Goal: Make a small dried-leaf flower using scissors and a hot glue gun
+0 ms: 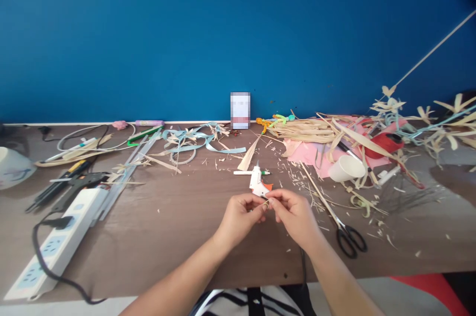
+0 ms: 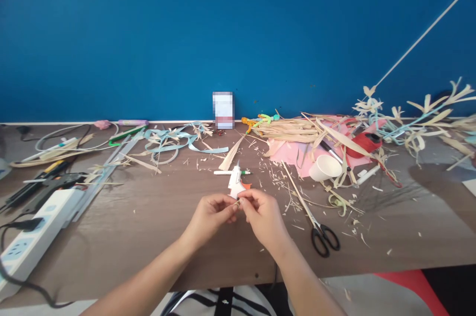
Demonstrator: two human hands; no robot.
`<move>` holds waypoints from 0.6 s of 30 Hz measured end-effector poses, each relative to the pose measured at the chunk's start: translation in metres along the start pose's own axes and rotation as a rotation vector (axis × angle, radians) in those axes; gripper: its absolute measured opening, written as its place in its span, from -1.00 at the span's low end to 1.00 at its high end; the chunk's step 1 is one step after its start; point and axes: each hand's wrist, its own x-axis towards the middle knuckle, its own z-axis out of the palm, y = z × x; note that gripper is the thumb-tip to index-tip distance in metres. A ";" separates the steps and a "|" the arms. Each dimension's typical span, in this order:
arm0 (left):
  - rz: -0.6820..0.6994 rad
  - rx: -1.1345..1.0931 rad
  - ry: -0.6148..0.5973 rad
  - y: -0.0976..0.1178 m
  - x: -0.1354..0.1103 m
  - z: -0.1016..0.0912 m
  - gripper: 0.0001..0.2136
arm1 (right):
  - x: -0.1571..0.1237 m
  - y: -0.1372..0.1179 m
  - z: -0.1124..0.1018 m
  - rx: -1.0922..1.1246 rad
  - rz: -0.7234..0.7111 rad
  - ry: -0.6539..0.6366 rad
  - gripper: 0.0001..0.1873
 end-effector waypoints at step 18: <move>0.040 -0.090 0.027 0.001 -0.001 0.003 -0.80 | -0.002 0.000 -0.001 0.078 0.110 -0.076 -0.83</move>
